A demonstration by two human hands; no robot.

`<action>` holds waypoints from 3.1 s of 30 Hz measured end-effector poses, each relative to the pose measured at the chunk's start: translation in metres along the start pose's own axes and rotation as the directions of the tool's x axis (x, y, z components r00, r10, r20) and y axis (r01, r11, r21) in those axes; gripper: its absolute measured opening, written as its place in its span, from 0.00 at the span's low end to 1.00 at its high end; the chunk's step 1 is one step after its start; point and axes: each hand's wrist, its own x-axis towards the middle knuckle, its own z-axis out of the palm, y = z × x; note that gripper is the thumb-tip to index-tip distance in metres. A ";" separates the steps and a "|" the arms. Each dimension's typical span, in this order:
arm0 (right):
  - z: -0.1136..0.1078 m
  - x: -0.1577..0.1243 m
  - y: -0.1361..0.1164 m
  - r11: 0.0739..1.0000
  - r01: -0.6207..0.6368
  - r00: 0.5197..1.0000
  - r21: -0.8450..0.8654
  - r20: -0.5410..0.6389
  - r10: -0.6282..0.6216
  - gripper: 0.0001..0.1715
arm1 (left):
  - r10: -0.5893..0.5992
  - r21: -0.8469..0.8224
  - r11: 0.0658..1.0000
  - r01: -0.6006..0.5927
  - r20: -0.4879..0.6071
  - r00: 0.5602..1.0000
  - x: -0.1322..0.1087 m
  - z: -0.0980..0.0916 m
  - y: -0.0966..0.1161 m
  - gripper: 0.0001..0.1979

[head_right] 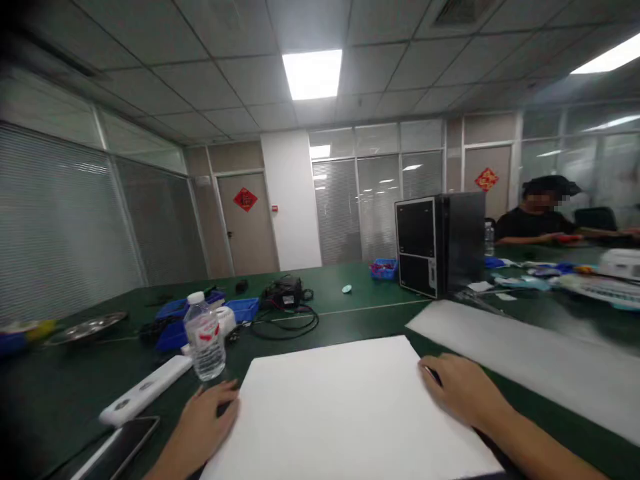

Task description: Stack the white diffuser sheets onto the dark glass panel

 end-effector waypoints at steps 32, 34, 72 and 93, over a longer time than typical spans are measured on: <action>-0.040 -0.014 -0.040 0.947 0.303 0.951 0.108 0.035 -0.309 0.21 | 0.045 -0.427 0.897 -0.117 -0.175 0.984 -0.001 0.014 -0.008 0.23; -0.039 -0.015 -0.044 0.945 0.300 0.952 0.133 0.019 -0.305 0.22 | 0.045 -0.425 0.898 -0.116 -0.174 0.984 -0.001 0.014 -0.007 0.23; -0.018 -0.015 -0.049 0.970 0.216 0.964 0.111 0.132 -0.229 0.27 | 0.035 -0.446 0.890 -0.093 -0.137 0.990 0.002 0.015 -0.008 0.23; -0.013 -0.010 -0.038 0.940 0.307 0.947 0.150 0.054 -0.318 0.26 | 0.011 -0.481 0.873 -0.085 -0.155 0.988 0.010 0.025 -0.013 0.23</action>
